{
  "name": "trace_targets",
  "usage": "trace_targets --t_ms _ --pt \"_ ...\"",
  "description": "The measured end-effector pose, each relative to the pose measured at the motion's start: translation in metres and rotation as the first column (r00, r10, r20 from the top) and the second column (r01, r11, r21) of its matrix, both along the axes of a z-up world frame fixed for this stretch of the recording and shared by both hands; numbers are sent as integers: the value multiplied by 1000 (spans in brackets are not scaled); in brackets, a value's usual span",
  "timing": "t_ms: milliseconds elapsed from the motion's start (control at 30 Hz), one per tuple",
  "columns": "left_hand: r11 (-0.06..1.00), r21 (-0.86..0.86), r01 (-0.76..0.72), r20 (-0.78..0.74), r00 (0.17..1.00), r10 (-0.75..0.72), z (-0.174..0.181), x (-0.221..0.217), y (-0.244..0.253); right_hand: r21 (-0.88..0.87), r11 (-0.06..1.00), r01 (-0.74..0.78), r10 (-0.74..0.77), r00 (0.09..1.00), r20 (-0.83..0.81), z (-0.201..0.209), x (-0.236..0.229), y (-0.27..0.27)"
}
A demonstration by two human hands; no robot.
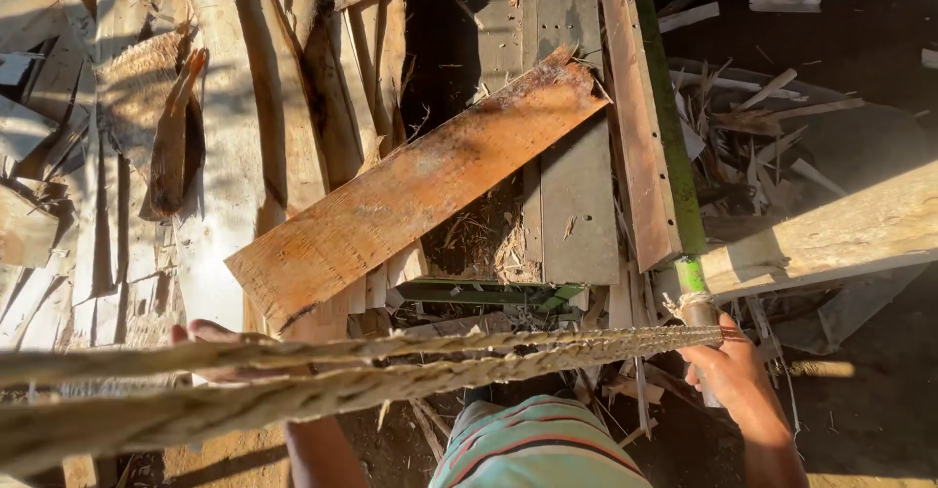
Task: Trimming and sorting thin wood veneer sheets using a mechanical cutting machine in a workshop.
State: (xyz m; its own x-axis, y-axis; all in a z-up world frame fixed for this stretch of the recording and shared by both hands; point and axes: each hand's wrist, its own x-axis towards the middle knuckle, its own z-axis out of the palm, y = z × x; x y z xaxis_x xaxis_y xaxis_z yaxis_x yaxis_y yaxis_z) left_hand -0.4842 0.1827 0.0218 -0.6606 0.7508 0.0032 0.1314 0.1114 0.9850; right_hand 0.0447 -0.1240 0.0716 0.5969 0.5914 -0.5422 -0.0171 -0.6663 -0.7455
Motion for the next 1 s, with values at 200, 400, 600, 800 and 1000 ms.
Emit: trace_targets --t_ms 200,400,600,800,1000 --pt "688 -75 722 847 410 -338 -114 177 -70 89 994 -60 57 998 30 4 -3 0" --pt "838 109 534 968 134 -211 -154 261 36 -28 1000 -10 13 996 83 34 -21 10" --pt "945 163 284 952 207 -227 -216 285 107 -64 997 -41 42 999 8 20 -6 4" --pt "957 79 280 852 479 -211 -60 241 49 -40 994 -102 101 995 -28 33 -8 6" --pt "887 72 457 695 614 -373 -62 215 3 -80 992 -102 103 995 1 42 -11 8"
